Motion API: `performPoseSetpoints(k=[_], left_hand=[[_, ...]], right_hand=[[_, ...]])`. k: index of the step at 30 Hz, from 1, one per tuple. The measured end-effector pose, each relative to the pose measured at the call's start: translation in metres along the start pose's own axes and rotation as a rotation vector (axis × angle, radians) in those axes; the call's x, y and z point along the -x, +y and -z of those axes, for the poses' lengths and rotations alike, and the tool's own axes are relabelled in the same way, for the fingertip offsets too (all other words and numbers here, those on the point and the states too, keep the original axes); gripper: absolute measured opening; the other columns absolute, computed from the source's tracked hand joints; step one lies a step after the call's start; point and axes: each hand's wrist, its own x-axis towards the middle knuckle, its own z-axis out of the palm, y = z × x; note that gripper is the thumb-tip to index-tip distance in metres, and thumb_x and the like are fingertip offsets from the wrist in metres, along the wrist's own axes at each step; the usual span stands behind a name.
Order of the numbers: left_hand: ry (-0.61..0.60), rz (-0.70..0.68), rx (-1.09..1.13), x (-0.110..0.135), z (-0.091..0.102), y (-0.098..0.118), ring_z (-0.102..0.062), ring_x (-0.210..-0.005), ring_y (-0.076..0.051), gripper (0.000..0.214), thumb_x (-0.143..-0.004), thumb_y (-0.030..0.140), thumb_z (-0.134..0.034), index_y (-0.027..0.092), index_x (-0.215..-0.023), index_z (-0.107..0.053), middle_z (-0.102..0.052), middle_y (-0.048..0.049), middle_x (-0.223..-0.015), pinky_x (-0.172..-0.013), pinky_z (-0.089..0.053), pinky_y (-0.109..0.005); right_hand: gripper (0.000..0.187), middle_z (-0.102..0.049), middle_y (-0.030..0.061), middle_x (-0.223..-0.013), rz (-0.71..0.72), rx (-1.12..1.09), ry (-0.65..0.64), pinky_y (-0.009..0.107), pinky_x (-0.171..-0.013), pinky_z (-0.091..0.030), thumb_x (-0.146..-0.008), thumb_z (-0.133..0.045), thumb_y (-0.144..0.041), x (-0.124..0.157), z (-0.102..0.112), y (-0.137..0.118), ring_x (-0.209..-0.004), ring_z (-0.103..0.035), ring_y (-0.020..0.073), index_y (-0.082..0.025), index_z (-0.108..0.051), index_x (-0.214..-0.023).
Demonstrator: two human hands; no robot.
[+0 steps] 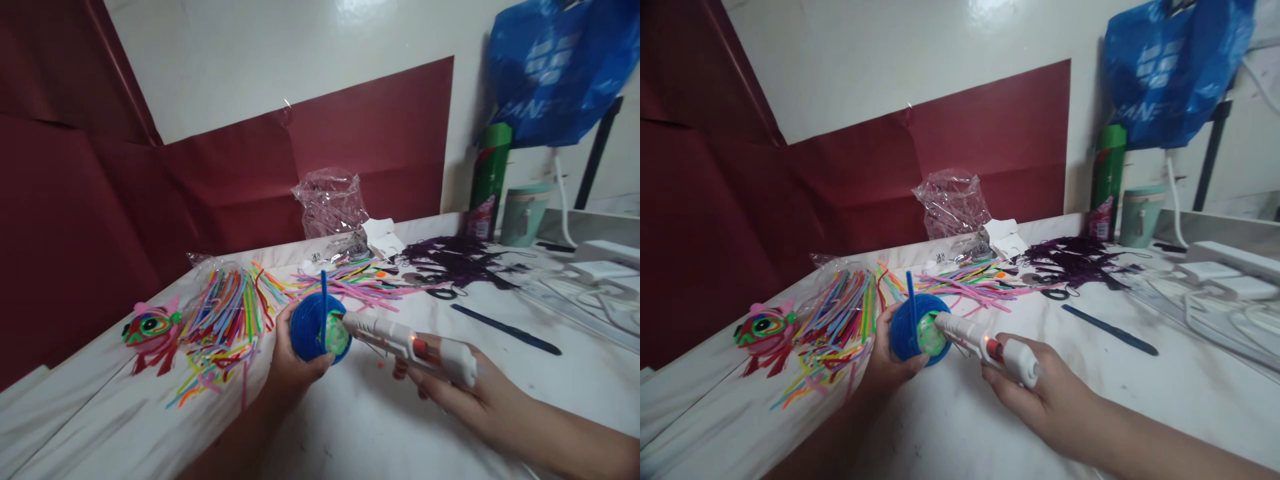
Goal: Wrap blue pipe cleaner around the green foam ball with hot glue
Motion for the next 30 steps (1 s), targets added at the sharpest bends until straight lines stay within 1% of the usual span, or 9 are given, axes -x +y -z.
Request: performPoseSetpoints(k=[3, 7, 10, 13, 16, 19, 22, 26, 30], left_hand=[[-0.04, 0.001, 0.003, -0.002, 0.003, 0.002, -0.057, -0.118, -0.033, 0.09, -0.05, 0.029, -0.086, 0.025, -0.129, -0.043, -0.058, -0.0101, -0.129, -0.099, -0.047, -0.045], [-0.114, 0.018, -0.031, -0.004, 0.008, -0.001, -0.055, -0.121, -0.034, 0.09, -0.054, 0.028, -0.085, 0.025, -0.132, -0.04, -0.054, -0.0118, -0.133, -0.1, -0.046, -0.047], [-0.13, 0.006, -0.041, -0.004, 0.009, -0.005, -0.053, -0.124, -0.035, 0.091, -0.054, 0.028, -0.086, 0.026, -0.133, -0.041, -0.053, -0.0116, -0.137, -0.102, -0.045, -0.048], [-0.12, -0.01, -0.033, -0.005, 0.009, -0.008, -0.053, -0.124, -0.036, 0.092, -0.051, 0.029, -0.088, 0.027, -0.131, -0.044, -0.054, -0.0112, -0.136, -0.104, -0.044, -0.049], [-0.132, 0.002, -0.011, -0.005, 0.009, -0.007, -0.055, -0.123, -0.036, 0.091, -0.051, 0.03, -0.089, 0.027, -0.131, -0.044, -0.055, -0.0111, -0.135, -0.103, -0.046, -0.048], [-0.137, 0.026, 0.012, -0.005, 0.007, -0.004, -0.057, -0.121, -0.035, 0.093, -0.05, 0.03, -0.09, 0.027, -0.131, -0.044, -0.057, -0.0108, -0.133, -0.099, -0.048, -0.047], [-0.094, 0.005, 0.039, -0.003, 0.004, -0.001, -0.057, -0.12, -0.035, 0.091, -0.048, 0.031, -0.09, 0.027, -0.128, -0.046, -0.059, -0.0095, -0.13, -0.101, -0.047, -0.047], [-0.082, 0.005, 0.083, 0.0, 0.001, -0.001, -0.056, -0.121, -0.034, 0.09, -0.048, 0.033, -0.091, 0.026, -0.126, -0.047, -0.059, -0.0097, -0.131, -0.104, -0.044, -0.047], [-0.089, 0.029, 0.072, -0.001, 0.001, -0.002, -0.057, -0.119, -0.034, 0.091, -0.048, 0.034, -0.091, 0.026, -0.128, -0.047, -0.06, -0.0095, -0.128, -0.101, -0.046, -0.047]], right_hand=[[0.023, -0.07, 0.0046, -0.075, -0.014, -0.027, 0.009, 0.025, -0.049, -0.052, -0.094, -0.053, -0.039, -0.001, 0.001, -0.001, -0.056, -0.062, 0.0165, -0.021, -0.067, -0.088], [0.022, -0.07, 0.0053, -0.075, -0.016, -0.05, -0.009, 0.026, -0.05, -0.054, -0.093, -0.055, -0.039, -0.002, 0.002, -0.003, -0.057, -0.063, 0.0174, -0.021, -0.068, -0.091], [0.021, -0.07, 0.0047, -0.075, 0.002, -0.037, -0.034, 0.025, -0.049, -0.053, -0.093, -0.055, -0.038, -0.001, 0.001, -0.005, -0.055, -0.061, 0.0165, -0.021, -0.068, -0.09], [0.018, -0.068, 0.0032, -0.072, 0.045, 0.002, -0.05, 0.024, -0.05, -0.052, -0.093, -0.054, -0.034, 0.001, -0.001, -0.006, -0.055, -0.06, 0.0156, -0.021, -0.066, -0.087], [0.018, -0.067, 0.0029, -0.072, 0.085, 0.05, -0.034, 0.024, -0.053, -0.052, -0.094, -0.052, -0.031, 0.002, -0.001, -0.005, -0.058, -0.06, 0.016, -0.021, -0.065, -0.086], [0.019, -0.068, 0.0033, -0.073, 0.079, 0.048, -0.014, 0.024, -0.05, -0.05, -0.095, -0.051, -0.031, 0.001, 0.001, -0.007, -0.054, -0.059, 0.015, -0.02, -0.065, -0.088], [0.018, -0.069, 0.0039, -0.072, 0.06, 0.04, -0.021, 0.024, -0.047, -0.05, -0.093, -0.052, -0.03, -0.002, 0.003, -0.013, -0.051, -0.059, 0.0149, -0.02, -0.064, -0.086], [0.014, -0.07, 0.0044, -0.07, 0.092, 0.065, -0.036, 0.024, -0.049, -0.051, -0.09, -0.055, -0.026, -0.002, 0.003, -0.019, -0.054, -0.063, 0.0166, -0.02, -0.064, -0.082], [0.013, -0.07, 0.0035, -0.07, 0.116, 0.069, -0.03, 0.023, -0.051, -0.052, -0.09, -0.054, -0.025, -0.001, 0.001, -0.017, -0.055, -0.063, 0.0158, -0.02, -0.064, -0.082]])
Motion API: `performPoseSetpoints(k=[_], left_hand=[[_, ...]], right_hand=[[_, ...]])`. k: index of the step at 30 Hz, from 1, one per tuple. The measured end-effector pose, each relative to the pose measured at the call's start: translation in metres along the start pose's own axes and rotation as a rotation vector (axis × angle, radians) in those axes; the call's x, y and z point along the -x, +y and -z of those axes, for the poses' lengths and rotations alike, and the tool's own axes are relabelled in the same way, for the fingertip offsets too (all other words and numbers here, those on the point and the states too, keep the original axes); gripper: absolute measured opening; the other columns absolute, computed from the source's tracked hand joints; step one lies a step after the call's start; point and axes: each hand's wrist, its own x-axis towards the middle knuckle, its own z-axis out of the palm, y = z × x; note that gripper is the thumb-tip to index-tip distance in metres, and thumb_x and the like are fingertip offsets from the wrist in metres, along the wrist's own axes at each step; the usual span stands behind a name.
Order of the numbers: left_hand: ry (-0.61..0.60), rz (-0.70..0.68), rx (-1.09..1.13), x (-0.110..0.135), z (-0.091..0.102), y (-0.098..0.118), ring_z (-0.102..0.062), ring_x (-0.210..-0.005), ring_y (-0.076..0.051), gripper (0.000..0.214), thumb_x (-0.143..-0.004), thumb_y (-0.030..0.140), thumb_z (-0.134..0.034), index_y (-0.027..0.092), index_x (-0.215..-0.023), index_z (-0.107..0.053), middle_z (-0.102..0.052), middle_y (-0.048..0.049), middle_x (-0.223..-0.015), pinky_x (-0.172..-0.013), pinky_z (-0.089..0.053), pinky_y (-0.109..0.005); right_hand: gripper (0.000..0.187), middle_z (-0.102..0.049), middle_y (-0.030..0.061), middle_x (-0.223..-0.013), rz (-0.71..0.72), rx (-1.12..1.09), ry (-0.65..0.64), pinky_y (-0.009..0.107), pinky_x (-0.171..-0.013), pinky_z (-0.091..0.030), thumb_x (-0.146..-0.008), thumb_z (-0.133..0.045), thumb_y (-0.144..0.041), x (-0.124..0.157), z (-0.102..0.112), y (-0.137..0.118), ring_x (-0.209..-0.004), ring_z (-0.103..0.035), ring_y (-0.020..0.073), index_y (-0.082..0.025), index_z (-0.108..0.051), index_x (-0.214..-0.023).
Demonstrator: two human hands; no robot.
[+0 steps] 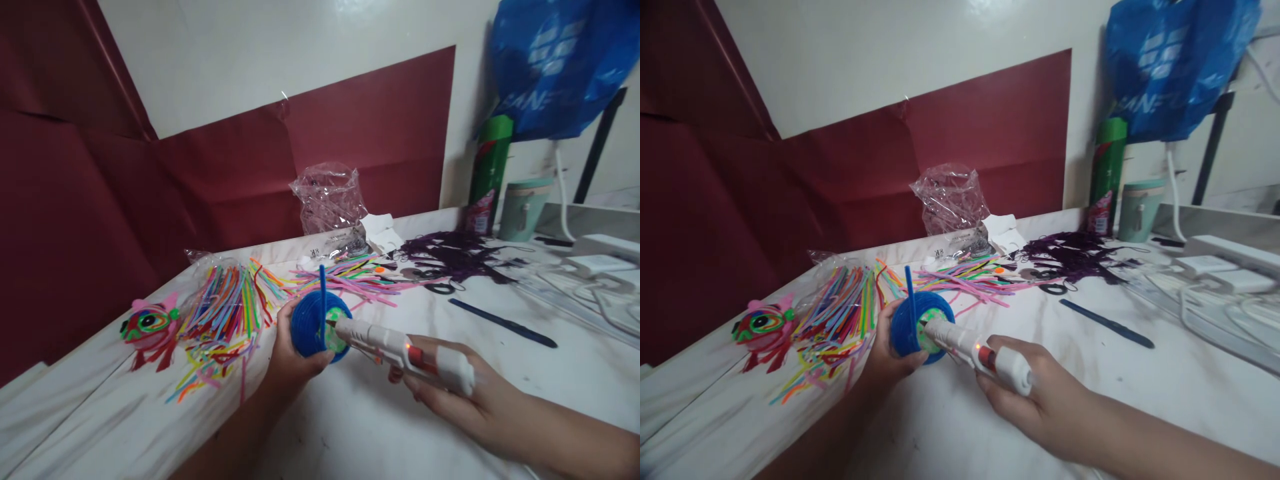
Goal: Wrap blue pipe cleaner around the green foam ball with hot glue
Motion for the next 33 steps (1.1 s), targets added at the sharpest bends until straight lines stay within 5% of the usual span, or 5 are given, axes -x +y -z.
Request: performPoseSetpoints(k=[11, 16, 20, 23, 33], left_hand=[[-0.015, 0.054, 0.051, -0.002, 0.002, -0.001, -0.059, -0.116, -0.036, 0.095, -0.044, 0.036, -0.093, 0.028, -0.127, -0.048, -0.061, -0.0103, -0.127, -0.094, -0.05, -0.044], [0.107, 0.182, 0.07, -0.01, 0.005, 0.002, -0.064, -0.109, -0.033, 0.093, -0.044, 0.029, -0.092, 0.025, -0.126, -0.049, -0.065, -0.0091, -0.119, -0.09, -0.053, -0.043], [0.208, 0.203, 0.12, -0.016, 0.008, 0.003, -0.066, -0.099, -0.026, 0.09, -0.047, 0.021, -0.089, 0.026, -0.127, -0.048, -0.067, -0.0048, -0.112, -0.086, -0.054, -0.04], [0.208, 0.194, 0.149, -0.017, 0.009, 0.005, -0.066, -0.099, -0.025, 0.088, -0.049, 0.021, -0.088, 0.027, -0.127, -0.048, -0.066, -0.0034, -0.112, -0.084, -0.054, -0.038], [0.019, 0.223, 0.021, -0.007, 0.003, 0.009, -0.063, -0.106, -0.029, 0.089, -0.047, 0.022, -0.089, 0.024, -0.127, -0.049, -0.064, -0.0078, -0.119, -0.09, -0.051, -0.042]], right_hand=[[0.015, -0.069, 0.0038, -0.075, -0.019, -0.008, -0.009, 0.026, -0.055, -0.051, -0.094, -0.052, -0.029, 0.003, 0.0, 0.008, -0.063, -0.064, 0.0179, -0.021, -0.063, -0.088], [0.014, -0.065, 0.0031, -0.074, 0.008, 0.198, 0.022, 0.028, -0.056, -0.049, -0.091, -0.05, -0.027, -0.006, 0.017, 0.014, -0.063, -0.062, 0.0183, -0.024, -0.053, -0.078], [0.009, -0.066, 0.0065, -0.075, -0.025, 0.637, -0.283, 0.03, -0.058, -0.046, -0.086, -0.049, -0.021, -0.02, 0.036, 0.024, -0.063, -0.063, 0.0208, -0.021, -0.056, -0.079], [0.012, -0.069, 0.0103, -0.081, -0.034, 0.731, -0.431, 0.032, -0.063, -0.046, -0.087, -0.053, -0.023, -0.025, 0.038, 0.037, -0.07, -0.066, 0.0237, -0.018, -0.062, -0.081], [0.01, -0.07, 0.0133, -0.082, -0.03, 0.742, -0.522, 0.033, -0.061, -0.049, -0.08, -0.069, -0.024, -0.022, 0.03, 0.071, -0.067, -0.066, 0.0247, -0.015, -0.069, -0.085]])
